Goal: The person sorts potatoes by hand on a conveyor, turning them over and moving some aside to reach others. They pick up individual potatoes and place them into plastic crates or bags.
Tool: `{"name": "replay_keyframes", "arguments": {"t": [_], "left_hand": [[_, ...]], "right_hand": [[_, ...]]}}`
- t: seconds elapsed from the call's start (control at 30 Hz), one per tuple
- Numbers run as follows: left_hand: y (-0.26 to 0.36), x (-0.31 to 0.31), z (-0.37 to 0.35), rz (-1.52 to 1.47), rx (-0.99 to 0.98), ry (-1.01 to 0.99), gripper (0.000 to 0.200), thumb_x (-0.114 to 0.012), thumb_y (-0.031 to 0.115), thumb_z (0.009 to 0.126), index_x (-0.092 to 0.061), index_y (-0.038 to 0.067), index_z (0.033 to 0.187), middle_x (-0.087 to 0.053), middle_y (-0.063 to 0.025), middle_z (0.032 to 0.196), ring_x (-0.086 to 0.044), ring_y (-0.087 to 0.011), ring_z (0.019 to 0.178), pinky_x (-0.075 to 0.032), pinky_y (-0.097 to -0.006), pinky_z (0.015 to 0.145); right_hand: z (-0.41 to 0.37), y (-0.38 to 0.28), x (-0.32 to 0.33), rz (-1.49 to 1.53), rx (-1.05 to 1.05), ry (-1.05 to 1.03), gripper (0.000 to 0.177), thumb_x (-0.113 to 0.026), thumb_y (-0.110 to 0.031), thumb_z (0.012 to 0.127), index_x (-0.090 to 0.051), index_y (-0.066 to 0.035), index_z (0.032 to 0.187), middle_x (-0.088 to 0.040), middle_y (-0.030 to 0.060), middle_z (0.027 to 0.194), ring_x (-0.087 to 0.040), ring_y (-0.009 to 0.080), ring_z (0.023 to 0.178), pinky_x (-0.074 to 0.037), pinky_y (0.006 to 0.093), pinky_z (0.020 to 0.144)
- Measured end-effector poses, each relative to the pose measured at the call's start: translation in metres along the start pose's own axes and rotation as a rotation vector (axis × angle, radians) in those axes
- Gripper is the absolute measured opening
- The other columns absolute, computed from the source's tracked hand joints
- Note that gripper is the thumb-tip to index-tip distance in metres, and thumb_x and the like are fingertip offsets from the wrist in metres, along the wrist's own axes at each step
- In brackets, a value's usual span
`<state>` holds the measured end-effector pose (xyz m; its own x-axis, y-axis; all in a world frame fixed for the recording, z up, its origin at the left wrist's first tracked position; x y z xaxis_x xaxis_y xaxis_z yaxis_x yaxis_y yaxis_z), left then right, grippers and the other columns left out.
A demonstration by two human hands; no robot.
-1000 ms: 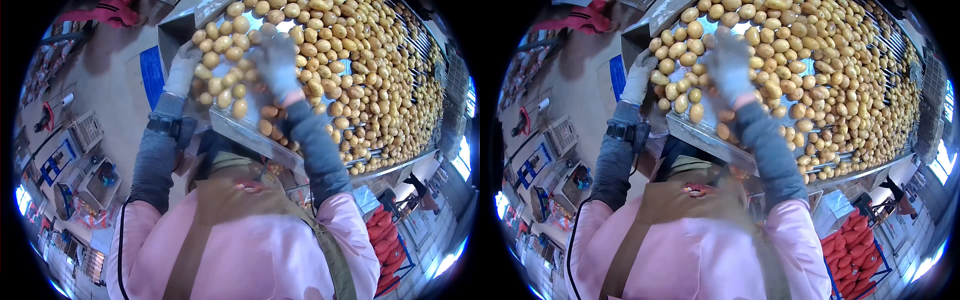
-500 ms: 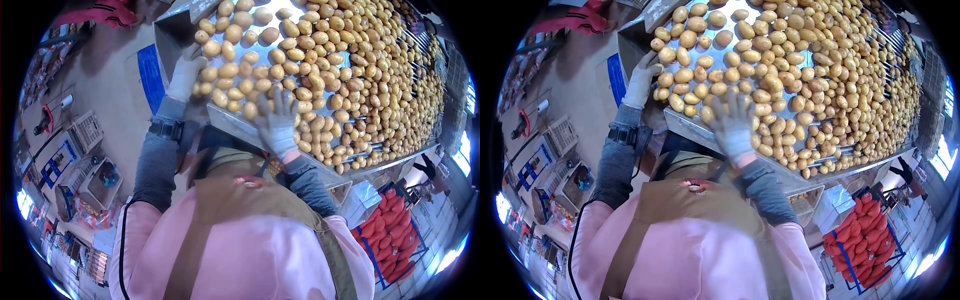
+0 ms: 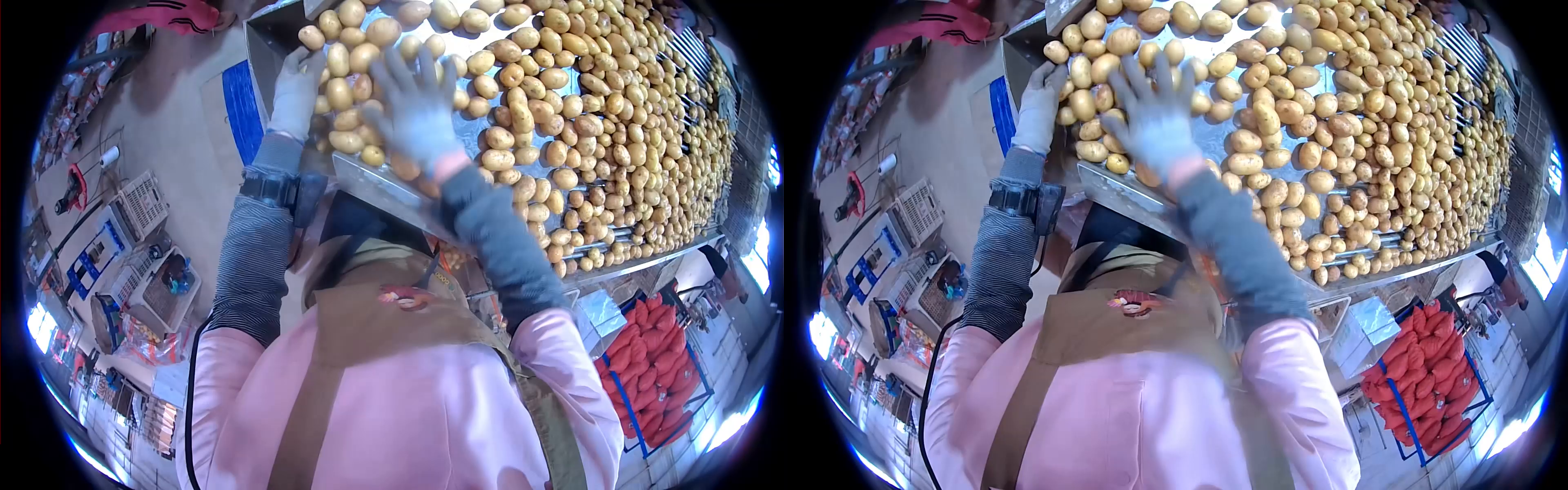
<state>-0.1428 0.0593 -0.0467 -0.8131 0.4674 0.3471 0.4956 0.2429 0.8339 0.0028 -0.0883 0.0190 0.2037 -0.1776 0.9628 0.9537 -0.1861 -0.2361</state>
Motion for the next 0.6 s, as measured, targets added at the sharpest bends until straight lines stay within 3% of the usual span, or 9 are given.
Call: {"name": "replay_keyframes", "arguments": {"t": [0.07,0.13,0.17,0.23,0.33,0.37,0.47,0.57,0.6], "left_hand": [[0.005,0.006,-0.015,0.103,-0.133,-0.081,0.049,-0.063,0.022,0.096,-0.054,0.001,0.140,-0.063,-0.0157,0.130,-0.060,-0.0234,0.119,-0.047,-0.0343,0.103],[0.017,0.013,-0.040,0.498,-0.434,0.038,0.048,-0.064,0.015,0.092,-0.055,0.002,0.138,-0.060,-0.0185,0.133,-0.058,-0.0284,0.123,-0.044,-0.0367,0.107],[0.027,0.012,-0.052,0.407,-0.442,-0.013,0.050,-0.066,0.015,0.092,-0.054,0.003,0.139,-0.060,-0.0187,0.134,-0.057,-0.0301,0.125,-0.043,-0.0380,0.108],[0.056,0.002,-0.077,0.231,-0.459,-0.118,0.053,-0.068,0.015,0.091,-0.053,0.004,0.141,-0.058,-0.0190,0.136,-0.054,-0.0336,0.128,-0.041,-0.0407,0.111],[0.035,-0.030,-0.087,0.462,-0.469,0.059,0.060,-0.072,0.019,0.089,-0.050,0.006,0.143,-0.048,-0.0186,0.146,-0.048,-0.0355,0.133,-0.039,-0.0436,0.113],[0.032,-0.035,-0.085,0.509,-0.519,0.113,0.060,-0.073,0.020,0.089,-0.050,0.006,0.143,-0.046,-0.0184,0.148,-0.047,-0.0355,0.134,-0.039,-0.0437,0.114],[0.033,-0.017,-0.067,0.372,-0.472,0.003,0.054,-0.071,0.016,0.089,-0.055,0.009,0.139,-0.042,-0.0185,0.148,-0.045,-0.0346,0.136,-0.037,-0.0433,0.116],[0.025,-0.002,-0.054,0.400,-0.548,0.049,0.041,-0.066,0.011,0.090,-0.062,0.011,0.131,-0.054,-0.0155,0.137,-0.049,-0.0348,0.131,-0.042,-0.0437,0.109],[0.043,-0.002,-0.059,0.501,-0.616,0.089,0.040,-0.066,0.011,0.090,-0.063,0.012,0.129,-0.057,-0.0143,0.134,-0.051,-0.0344,0.128,-0.044,-0.0436,0.107]], "right_hand": [[-0.065,0.004,0.015,0.096,-0.042,-0.088,0.067,-0.070,-0.047,0.082,-0.056,-0.020,0.141,-0.048,0.0073,0.150,-0.033,0.0385,0.143,-0.013,0.0716,0.115],[-0.120,0.035,0.035,0.110,-0.265,-0.131,0.077,-0.070,-0.053,0.081,-0.049,-0.022,0.148,-0.036,0.0116,0.158,-0.023,0.0393,0.148,-0.008,0.0708,0.116],[-0.128,0.046,0.057,0.028,-0.533,-0.356,0.082,-0.071,-0.051,0.081,-0.044,-0.021,0.152,-0.026,0.0162,0.162,-0.015,0.0446,0.150,-0.008,0.0681,0.117],[-0.158,0.078,0.055,-0.147,-0.662,-0.115,0.079,-0.069,-0.048,0.085,-0.042,-0.019,0.154,-0.022,0.0244,0.163,-0.012,0.0501,0.149,-0.011,0.0636,0.119],[-0.113,0.049,0.023,-0.043,-0.330,-0.129,0.078,-0.070,-0.047,0.083,-0.044,-0.019,0.151,-0.025,0.0197,0.162,-0.019,0.0467,0.149,-0.009,0.0627,0.120],[-0.089,0.032,0.021,-0.048,-0.200,-0.146,0.067,-0.067,-0.041,0.086,-0.048,-0.018,0.146,-0.043,0.0175,0.152,-0.028,0.0418,0.146,-0.015,0.0617,0.120],[-0.023,0.051,0.014,-0.220,0.113,-0.083,0.059,-0.061,-0.043,0.091,-0.051,-0.019,0.144,-0.052,0.0119,0.143,-0.038,0.0385,0.140,-0.027,0.0634,0.112],[0.069,0.134,0.028,-0.245,-0.161,0.137,0.051,-0.058,-0.048,0.094,-0.057,-0.023,0.138,-0.050,0.0073,0.149,-0.042,0.0408,0.136,-0.033,0.0641,0.104],[0.089,0.128,0.040,-0.243,-0.259,0.023,0.059,-0.058,-0.051,0.092,-0.052,-0.024,0.144,-0.049,0.0099,0.150,-0.040,0.0429,0.138,-0.024,0.0674,0.109]]}}
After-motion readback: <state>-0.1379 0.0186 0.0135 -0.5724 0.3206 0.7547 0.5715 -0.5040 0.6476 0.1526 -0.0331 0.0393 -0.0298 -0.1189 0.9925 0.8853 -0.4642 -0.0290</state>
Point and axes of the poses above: each hand's wrist, its own z-axis towards the middle knuckle, its own x-axis out of the back of the hand, y = z × x, the point moved 6 cm from there along z, towards the middle knuckle
